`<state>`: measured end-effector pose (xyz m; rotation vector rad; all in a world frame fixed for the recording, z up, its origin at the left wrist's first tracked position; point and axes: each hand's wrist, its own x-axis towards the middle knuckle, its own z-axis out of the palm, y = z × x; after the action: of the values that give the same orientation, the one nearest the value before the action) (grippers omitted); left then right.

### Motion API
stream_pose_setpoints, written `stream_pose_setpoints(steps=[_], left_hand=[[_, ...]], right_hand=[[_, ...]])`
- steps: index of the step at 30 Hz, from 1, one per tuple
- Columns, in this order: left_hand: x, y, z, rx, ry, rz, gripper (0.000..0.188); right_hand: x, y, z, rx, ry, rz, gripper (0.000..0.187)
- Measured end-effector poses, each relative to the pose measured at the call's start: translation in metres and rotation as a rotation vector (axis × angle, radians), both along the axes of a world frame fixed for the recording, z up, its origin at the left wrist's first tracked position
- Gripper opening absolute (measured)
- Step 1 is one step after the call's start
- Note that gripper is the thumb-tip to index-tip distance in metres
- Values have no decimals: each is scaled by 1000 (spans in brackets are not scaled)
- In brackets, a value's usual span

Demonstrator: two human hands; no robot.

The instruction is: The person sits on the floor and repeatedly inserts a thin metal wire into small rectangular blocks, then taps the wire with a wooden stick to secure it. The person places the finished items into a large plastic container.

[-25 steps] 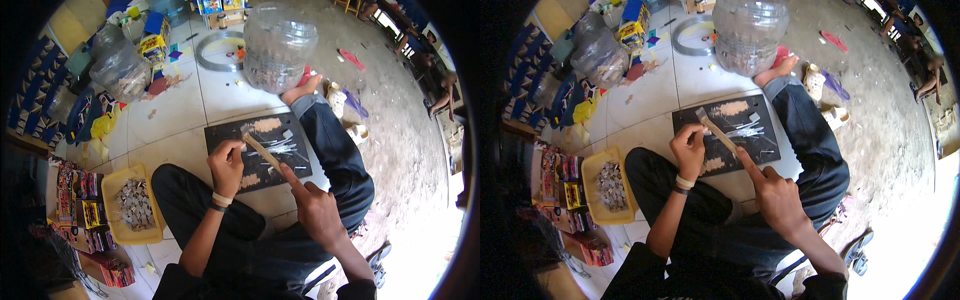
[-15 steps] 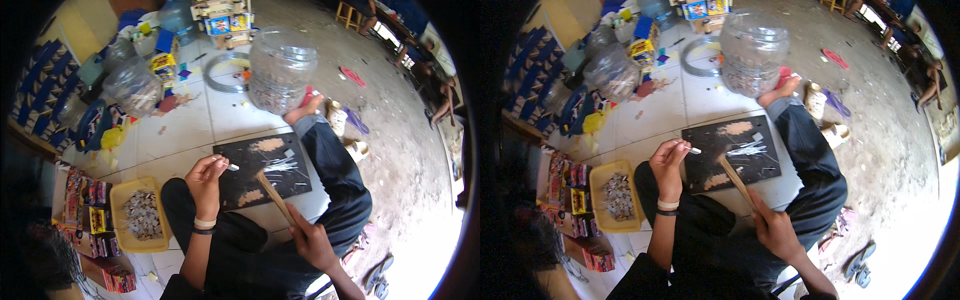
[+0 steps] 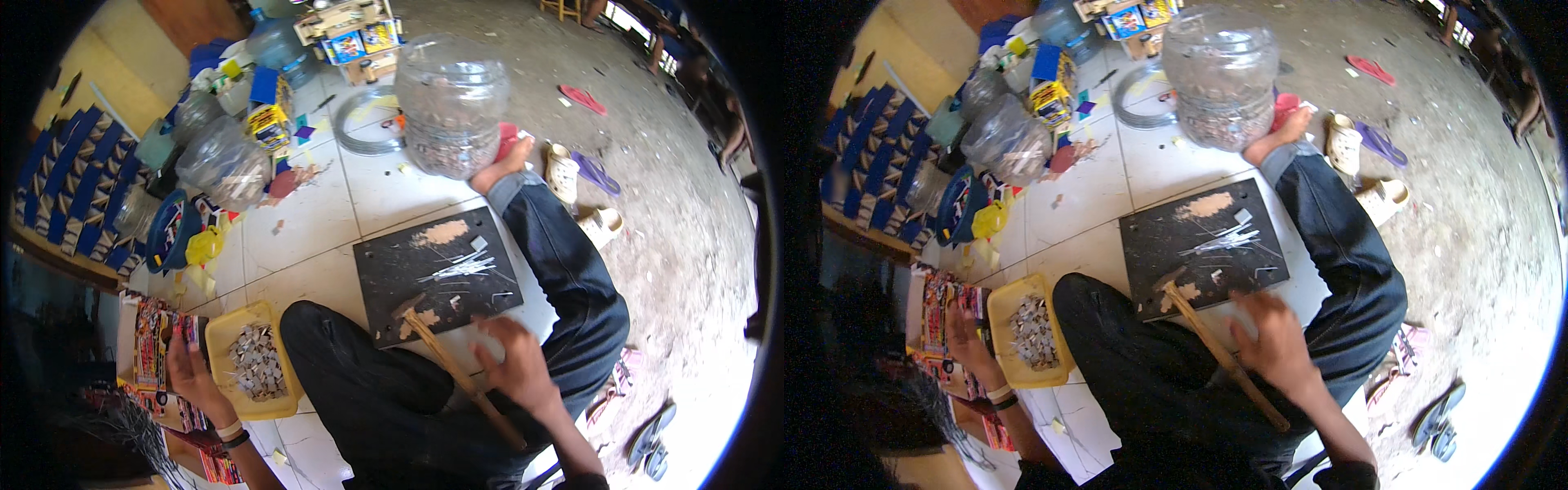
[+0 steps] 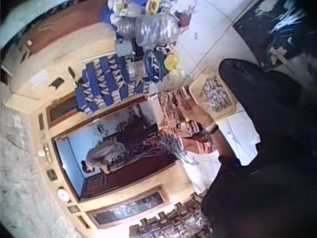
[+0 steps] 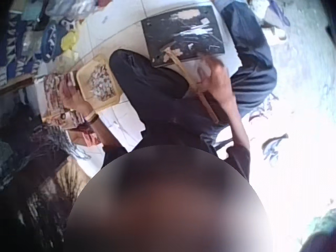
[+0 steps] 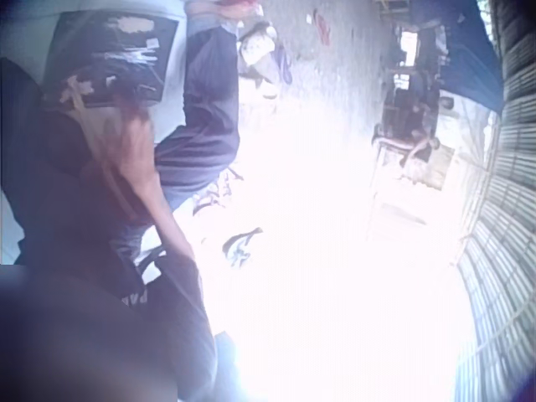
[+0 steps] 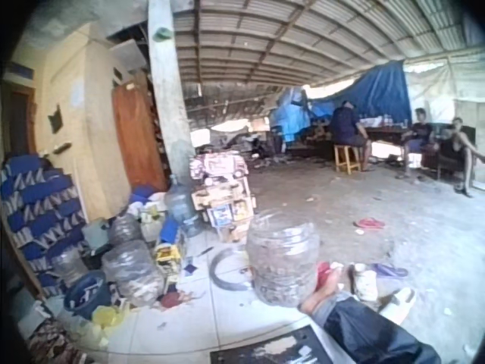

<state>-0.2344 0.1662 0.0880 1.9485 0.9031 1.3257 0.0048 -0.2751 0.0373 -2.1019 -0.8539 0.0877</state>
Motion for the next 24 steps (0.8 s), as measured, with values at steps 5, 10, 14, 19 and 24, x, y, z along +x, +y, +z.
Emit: stream_pose_setpoints(steps=[5,10,14,19,24], left_hand=[[48,-22,-10,216,215,-50,28],[158,-105,-41,-40,223,-521,22],[217,-158,-55,-88,241,-744,18],[250,-172,-71,-224,245,-900,23],[241,-161,-91,-6,299,-789,19]], right_hand=[[95,38,-18,-20,-181,-278,26],[123,63,-40,-182,-258,-312,22],[125,67,-42,-69,-142,-250,25],[114,87,-36,156,-61,-47,28],[91,123,-40,79,39,160,35]])
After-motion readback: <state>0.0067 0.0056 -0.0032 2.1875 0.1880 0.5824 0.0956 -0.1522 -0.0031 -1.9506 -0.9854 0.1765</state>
